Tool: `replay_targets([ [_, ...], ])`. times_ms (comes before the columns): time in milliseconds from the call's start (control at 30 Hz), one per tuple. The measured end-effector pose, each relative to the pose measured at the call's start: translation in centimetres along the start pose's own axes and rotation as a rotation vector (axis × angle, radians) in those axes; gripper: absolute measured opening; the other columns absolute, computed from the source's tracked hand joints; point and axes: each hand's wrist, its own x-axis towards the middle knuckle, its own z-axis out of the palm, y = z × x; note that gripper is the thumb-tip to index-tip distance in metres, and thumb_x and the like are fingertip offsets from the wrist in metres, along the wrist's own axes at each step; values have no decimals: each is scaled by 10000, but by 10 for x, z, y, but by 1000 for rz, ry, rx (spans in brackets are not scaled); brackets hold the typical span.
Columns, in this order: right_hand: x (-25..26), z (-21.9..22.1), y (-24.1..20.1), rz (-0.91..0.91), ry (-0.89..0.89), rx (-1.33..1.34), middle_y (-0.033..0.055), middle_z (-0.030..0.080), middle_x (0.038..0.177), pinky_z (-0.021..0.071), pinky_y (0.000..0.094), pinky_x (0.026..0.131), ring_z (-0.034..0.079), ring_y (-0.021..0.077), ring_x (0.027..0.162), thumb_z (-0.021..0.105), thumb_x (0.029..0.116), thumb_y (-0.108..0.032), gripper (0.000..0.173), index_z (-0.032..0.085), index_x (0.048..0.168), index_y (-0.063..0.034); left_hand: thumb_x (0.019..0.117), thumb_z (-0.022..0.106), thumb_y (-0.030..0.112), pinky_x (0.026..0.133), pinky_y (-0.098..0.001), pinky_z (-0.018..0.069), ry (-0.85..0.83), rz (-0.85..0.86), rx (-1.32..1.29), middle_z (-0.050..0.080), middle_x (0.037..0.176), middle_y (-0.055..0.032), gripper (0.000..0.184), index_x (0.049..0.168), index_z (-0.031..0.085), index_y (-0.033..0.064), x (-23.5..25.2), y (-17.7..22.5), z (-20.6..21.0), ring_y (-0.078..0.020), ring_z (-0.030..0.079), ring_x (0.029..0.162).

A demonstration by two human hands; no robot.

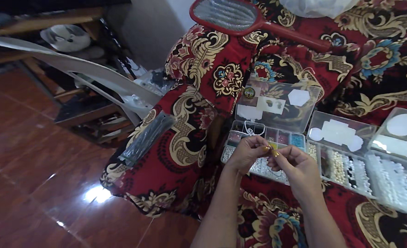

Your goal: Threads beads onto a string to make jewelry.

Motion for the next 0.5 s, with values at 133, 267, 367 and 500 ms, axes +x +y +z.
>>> replay_targets([
  [133, 1, -1, 1, -4, -11, -17, -24, 718, 705, 604, 205, 568, 694, 55, 596, 643, 887, -85, 59, 698, 882, -63, 939, 545, -77, 792, -253, 594, 14, -7, -2, 726, 836, 40, 239, 857, 670, 110, 0, 1, 1, -61, 704, 782],
  [267, 1, -3, 3, -48, 1, -8, -28, 724, 740, 607, 202, 590, 697, 51, 624, 630, 911, -83, 72, 697, 916, -57, 971, 520, -55, 823, -280, 595, 73, -12, -21, 727, 876, 18, 216, 903, 655, 100, 0, 1, 3, -89, 708, 816],
  [367, 2, -3, 4, -85, 14, 19, -21, 732, 763, 611, 198, 600, 702, 51, 636, 634, 916, -69, 75, 703, 933, -46, 967, 517, -70, 825, -280, 596, 116, -33, -38, 736, 873, 9, 232, 906, 666, 96, 0, 3, 6, -96, 716, 813],
  [500, 1, -2, 3, -100, 6, 34, -30, 727, 752, 604, 191, 592, 694, 43, 627, 636, 910, -58, 83, 712, 943, -50, 962, 530, -80, 827, -280, 601, 113, -40, -91, 744, 863, 2, 237, 922, 694, 86, -2, 5, 5, -101, 725, 806],
])
